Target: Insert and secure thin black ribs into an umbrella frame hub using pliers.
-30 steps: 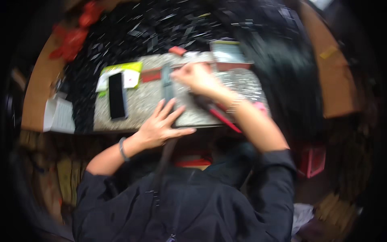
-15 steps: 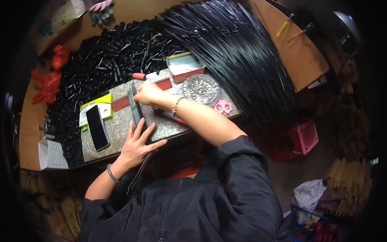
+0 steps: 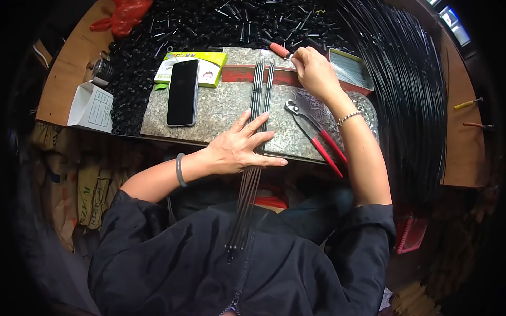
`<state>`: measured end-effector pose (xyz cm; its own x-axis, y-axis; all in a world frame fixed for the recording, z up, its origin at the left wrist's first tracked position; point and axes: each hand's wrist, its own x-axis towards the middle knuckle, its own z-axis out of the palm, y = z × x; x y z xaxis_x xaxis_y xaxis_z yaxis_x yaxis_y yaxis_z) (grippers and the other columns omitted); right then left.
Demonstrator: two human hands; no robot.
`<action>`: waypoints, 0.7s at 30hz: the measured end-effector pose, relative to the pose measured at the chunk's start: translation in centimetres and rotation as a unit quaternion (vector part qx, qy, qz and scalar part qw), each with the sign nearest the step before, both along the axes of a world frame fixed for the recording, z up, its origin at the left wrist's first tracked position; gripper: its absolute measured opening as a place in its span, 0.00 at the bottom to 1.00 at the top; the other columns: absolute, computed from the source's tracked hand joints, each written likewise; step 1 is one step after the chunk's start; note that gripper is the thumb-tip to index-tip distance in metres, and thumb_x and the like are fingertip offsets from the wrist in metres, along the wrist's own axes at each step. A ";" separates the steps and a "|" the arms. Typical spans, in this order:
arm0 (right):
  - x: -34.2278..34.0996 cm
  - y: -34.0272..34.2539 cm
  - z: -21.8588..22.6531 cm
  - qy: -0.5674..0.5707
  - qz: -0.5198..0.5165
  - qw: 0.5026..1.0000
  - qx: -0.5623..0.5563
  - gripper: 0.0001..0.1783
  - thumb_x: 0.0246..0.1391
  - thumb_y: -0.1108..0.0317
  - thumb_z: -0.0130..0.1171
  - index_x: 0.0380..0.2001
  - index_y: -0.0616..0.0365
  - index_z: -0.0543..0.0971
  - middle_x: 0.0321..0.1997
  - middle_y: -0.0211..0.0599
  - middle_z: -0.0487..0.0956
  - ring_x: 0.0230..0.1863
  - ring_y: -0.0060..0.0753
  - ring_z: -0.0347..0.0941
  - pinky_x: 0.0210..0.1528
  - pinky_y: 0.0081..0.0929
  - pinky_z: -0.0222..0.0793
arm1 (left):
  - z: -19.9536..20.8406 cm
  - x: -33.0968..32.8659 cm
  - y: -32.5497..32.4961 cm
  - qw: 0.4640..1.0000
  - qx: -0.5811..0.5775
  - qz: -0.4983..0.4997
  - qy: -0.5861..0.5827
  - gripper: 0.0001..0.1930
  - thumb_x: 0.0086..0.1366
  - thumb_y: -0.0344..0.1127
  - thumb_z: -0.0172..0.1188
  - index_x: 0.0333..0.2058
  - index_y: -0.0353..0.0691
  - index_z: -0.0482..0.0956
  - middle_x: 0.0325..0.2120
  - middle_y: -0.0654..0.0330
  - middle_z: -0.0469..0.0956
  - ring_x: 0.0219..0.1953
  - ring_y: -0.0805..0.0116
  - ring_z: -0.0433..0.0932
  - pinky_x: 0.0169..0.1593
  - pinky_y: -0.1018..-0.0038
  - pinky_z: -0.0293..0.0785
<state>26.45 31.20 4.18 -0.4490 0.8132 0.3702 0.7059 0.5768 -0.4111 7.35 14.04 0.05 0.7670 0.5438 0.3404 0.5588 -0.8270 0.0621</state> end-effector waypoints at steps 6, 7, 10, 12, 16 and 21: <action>-0.3 1.1 -1.7 0.007 0.040 0.998 -0.056 0.09 0.49 0.65 0.56 0.29 0.58 0.79 0.27 0.41 0.74 0.36 0.42 0.71 0.40 0.34 0.66 | 0.3 0.4 0.2 1.000 -0.011 0.003 -0.019 0.29 0.54 0.37 0.53 0.54 0.79 0.63 0.55 0.50 0.60 0.60 0.43 0.56 0.58 0.42 0.53; -0.4 1.2 -1.8 0.008 0.041 0.998 -0.057 0.09 0.49 0.65 0.56 0.29 0.58 0.79 0.27 0.41 0.74 0.36 0.42 0.71 0.40 0.34 0.66 | 0.2 0.4 0.2 1.000 -0.004 0.004 -0.014 0.29 0.54 0.37 0.53 0.54 0.78 0.63 0.57 0.49 0.59 0.61 0.43 0.56 0.58 0.43 0.52; -0.8 1.2 -2.1 0.000 0.046 0.997 -0.056 0.09 0.49 0.64 0.57 0.30 0.58 0.79 0.28 0.41 0.74 0.37 0.42 0.70 0.41 0.34 0.66 | 0.4 0.4 0.2 1.000 -0.011 0.003 -0.010 0.30 0.53 0.37 0.53 0.54 0.78 0.63 0.58 0.49 0.57 0.61 0.42 0.55 0.58 0.43 0.53; -1.0 1.4 -2.4 0.008 0.058 0.998 -0.018 0.08 0.50 0.66 0.57 0.31 0.59 0.78 0.26 0.38 0.73 0.30 0.34 0.69 0.36 0.28 0.65 | 0.5 0.3 0.2 1.000 -0.007 0.005 -0.004 0.30 0.53 0.37 0.53 0.54 0.77 0.63 0.58 0.48 0.57 0.61 0.42 0.55 0.58 0.43 0.53; -1.1 1.5 -2.5 0.009 0.062 0.998 -0.017 0.08 0.50 0.66 0.57 0.30 0.59 0.78 0.27 0.38 0.74 0.31 0.34 0.69 0.36 0.28 0.65 | 0.3 0.4 0.4 1.000 -0.003 0.003 -0.008 0.30 0.53 0.36 0.52 0.55 0.77 0.63 0.58 0.48 0.57 0.60 0.42 0.56 0.58 0.43 0.54; -1.6 1.3 -2.0 0.010 0.060 0.997 -0.056 0.09 0.50 0.65 0.57 0.30 0.59 0.78 0.28 0.38 0.75 0.32 0.35 0.70 0.37 0.29 0.66 | 0.4 0.4 0.2 1.000 -0.009 0.004 -0.015 0.30 0.53 0.36 0.52 0.55 0.78 0.63 0.58 0.48 0.57 0.60 0.43 0.56 0.58 0.43 0.54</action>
<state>24.90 32.54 2.15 -0.5387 0.7911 0.2897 0.6261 0.6060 -0.4907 7.71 14.29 0.40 0.7527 0.5554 0.3535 0.5625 -0.8215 0.0929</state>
